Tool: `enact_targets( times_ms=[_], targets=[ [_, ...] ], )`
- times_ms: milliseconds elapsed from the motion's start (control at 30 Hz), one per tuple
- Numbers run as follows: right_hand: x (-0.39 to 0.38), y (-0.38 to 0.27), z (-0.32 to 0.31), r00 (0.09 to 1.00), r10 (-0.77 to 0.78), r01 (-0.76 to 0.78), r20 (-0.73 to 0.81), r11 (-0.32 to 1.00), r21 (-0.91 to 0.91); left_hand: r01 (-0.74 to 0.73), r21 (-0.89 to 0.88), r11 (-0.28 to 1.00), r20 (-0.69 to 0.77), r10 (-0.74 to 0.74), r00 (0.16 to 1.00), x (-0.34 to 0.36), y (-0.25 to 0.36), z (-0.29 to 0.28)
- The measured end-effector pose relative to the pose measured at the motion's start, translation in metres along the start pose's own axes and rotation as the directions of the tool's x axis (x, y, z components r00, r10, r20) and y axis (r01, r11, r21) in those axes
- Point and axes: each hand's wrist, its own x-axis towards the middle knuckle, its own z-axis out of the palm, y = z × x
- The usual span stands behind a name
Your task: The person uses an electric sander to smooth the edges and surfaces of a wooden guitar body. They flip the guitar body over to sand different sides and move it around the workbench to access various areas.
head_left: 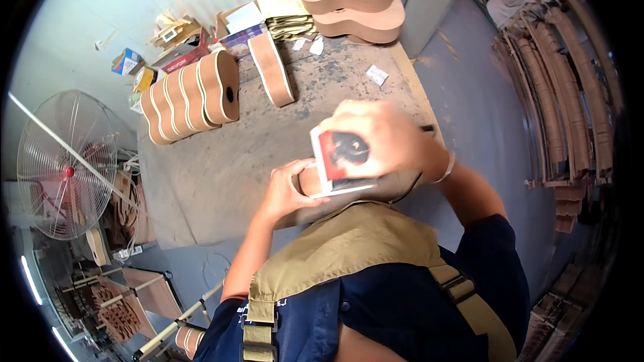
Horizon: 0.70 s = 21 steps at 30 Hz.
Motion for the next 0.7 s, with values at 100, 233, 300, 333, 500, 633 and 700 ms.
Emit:
enact_targets(
  times_ms=[100,233,300,333,500,633,700],
  targets=[
    [-0.012,-0.011,0.011,0.998,0.056,-0.056,0.001,0.998,0.035,0.089,-0.049,0.995,-0.028,-0.091,0.995,-0.009,-0.024,-0.013],
    [-0.06,0.004,0.006,0.984,0.163,-0.153,-0.075,0.98,0.125,0.108,-0.256,0.961,-0.069,-0.129,0.989,-0.039,-0.067,-0.034],
    [-0.072,0.007,0.009,0.975,0.177,-0.167,-0.132,0.983,0.08,0.094,-0.161,0.982,-0.06,-0.104,0.993,-0.037,-0.07,-0.034],
    [-0.064,0.001,0.005,0.985,0.155,-0.15,-0.079,0.987,0.059,0.08,-0.077,0.994,-0.045,-0.083,0.995,-0.032,-0.061,-0.034],
    [-0.023,-0.027,0.014,1.0,0.025,-0.026,-0.017,0.998,-0.057,0.009,0.073,0.997,0.045,-0.013,0.999,-0.002,-0.008,-0.023],
    [-0.042,-0.01,0.013,0.996,0.083,-0.082,-0.029,0.996,0.016,0.065,-0.04,0.997,-0.001,-0.065,0.998,-0.022,-0.057,-0.041],
    [-0.055,-0.005,0.012,0.987,0.158,-0.158,-0.028,0.987,0.012,0.076,-0.126,0.989,-0.044,-0.082,0.996,-0.033,-0.07,-0.04]
  ],
)
